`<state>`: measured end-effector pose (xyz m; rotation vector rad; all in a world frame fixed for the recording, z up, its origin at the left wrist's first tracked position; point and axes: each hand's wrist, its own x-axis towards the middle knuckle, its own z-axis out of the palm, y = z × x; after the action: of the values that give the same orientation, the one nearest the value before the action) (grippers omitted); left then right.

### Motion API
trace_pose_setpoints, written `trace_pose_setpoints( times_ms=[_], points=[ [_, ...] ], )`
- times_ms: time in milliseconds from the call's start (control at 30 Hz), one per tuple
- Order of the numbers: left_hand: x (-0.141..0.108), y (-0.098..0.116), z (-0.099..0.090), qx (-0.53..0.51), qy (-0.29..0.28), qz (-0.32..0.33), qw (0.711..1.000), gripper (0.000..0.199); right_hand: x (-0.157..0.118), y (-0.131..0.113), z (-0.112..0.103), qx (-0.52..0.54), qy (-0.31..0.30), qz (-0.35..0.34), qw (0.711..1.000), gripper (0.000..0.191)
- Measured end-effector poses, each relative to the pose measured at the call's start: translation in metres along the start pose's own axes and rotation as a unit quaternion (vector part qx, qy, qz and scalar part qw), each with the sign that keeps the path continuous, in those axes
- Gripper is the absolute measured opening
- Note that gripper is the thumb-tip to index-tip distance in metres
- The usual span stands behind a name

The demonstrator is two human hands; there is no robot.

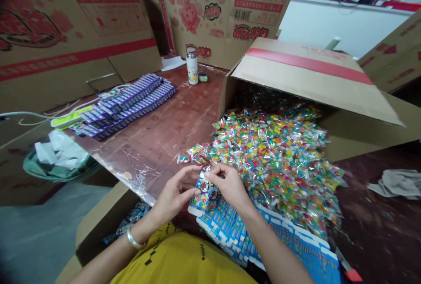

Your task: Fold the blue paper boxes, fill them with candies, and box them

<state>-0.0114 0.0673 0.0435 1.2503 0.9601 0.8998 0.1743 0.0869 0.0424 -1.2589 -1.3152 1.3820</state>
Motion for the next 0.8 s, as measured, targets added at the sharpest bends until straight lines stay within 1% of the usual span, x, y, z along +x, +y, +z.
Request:
trace_pose_setpoints(
  times_ms=[67, 133, 233, 333, 400, 433, 467, 500, 533, 567, 600, 633, 667, 700, 733, 800],
  points=[
    [0.000, -0.001, -0.001, -0.008, -0.003, 0.002, 1.000, 0.046, -0.005, -0.002, 0.002, -0.049, 0.013, -0.039, 0.998, 0.022],
    [-0.001, -0.002, -0.001, -0.018, -0.002, 0.002, 1.000, 0.041, -0.012, -0.002, 0.005, -0.081, 0.018, -0.079, 0.993, 0.017],
    [-0.003, -0.005, 0.000, -0.035, 0.002, -0.009, 0.999, 0.034, -0.021, 0.001, 0.008, -0.105, 0.000, -0.106, 0.989, 0.007],
    [-0.004, -0.006, 0.001, -0.040, -0.003, -0.022, 0.999, 0.026, -0.025, 0.003, 0.010, -0.135, -0.028, -0.100, 0.985, 0.007],
    [-0.002, -0.007, -0.001, -0.042, -0.001, -0.024, 0.999, 0.022, -0.023, 0.002, 0.007, -0.135, -0.052, -0.076, 0.986, 0.013],
    [0.000, -0.007, -0.004, -0.043, 0.006, -0.026, 0.999, 0.020, -0.022, 0.002, 0.003, -0.133, -0.052, -0.064, 0.988, 0.017],
    [0.002, -0.008, -0.007, -0.043, 0.015, -0.030, 0.998, 0.020, -0.019, 0.002, -0.004, -0.139, -0.034, -0.056, 0.988, 0.021],
    [0.003, -0.009, -0.012, -0.042, 0.027, -0.039, 0.998, 0.022, -0.017, 0.002, -0.013, -0.160, -0.002, -0.053, 0.986, 0.022],
    [0.004, -0.010, -0.016, -0.041, 0.039, -0.051, 0.997, 0.025, -0.015, 0.003, -0.023, -0.201, 0.043, -0.053, 0.977, 0.020],
    [0.004, -0.011, -0.021, -0.042, 0.052, -0.067, 0.995, 0.028, -0.012, 0.004, -0.035, -0.260, 0.096, -0.054, 0.959, 0.018],
    [0.004, -0.011, -0.026, -0.048, 0.066, -0.085, 0.993, 0.030, -0.011, 0.005, -0.047, -0.337, 0.129, -0.051, 0.931, 0.014],
    [0.004, -0.012, -0.029, -0.063, 0.078, -0.106, 0.989, 0.031, -0.009, 0.007, -0.059, -0.418, 0.152, -0.046, 0.895, 0.011],
    [0.003, -0.012, -0.032, -0.086, 0.088, -0.128, 0.984, 0.034, -0.009, 0.010, -0.069, -0.484, 0.149, -0.040, 0.861, 0.009],
    [0.001, -0.011, -0.033, -0.117, 0.092, -0.149, 0.978, 0.038, -0.009, 0.013, -0.077, -0.535, 0.133, -0.046, 0.833, 0.009],
    [0.001, -0.010, -0.033, -0.152, 0.088, -0.168, 0.970, 0.043, -0.009, 0.017, -0.082, -0.573, 0.110, -0.061, 0.810, 0.014],
    [0.000, -0.009, -0.030, -0.221, 0.058, -0.194, 0.954, 0.048, -0.010, 0.024, -0.089, -0.609, 0.064, -0.103, 0.784, 0.026]
  ],
)
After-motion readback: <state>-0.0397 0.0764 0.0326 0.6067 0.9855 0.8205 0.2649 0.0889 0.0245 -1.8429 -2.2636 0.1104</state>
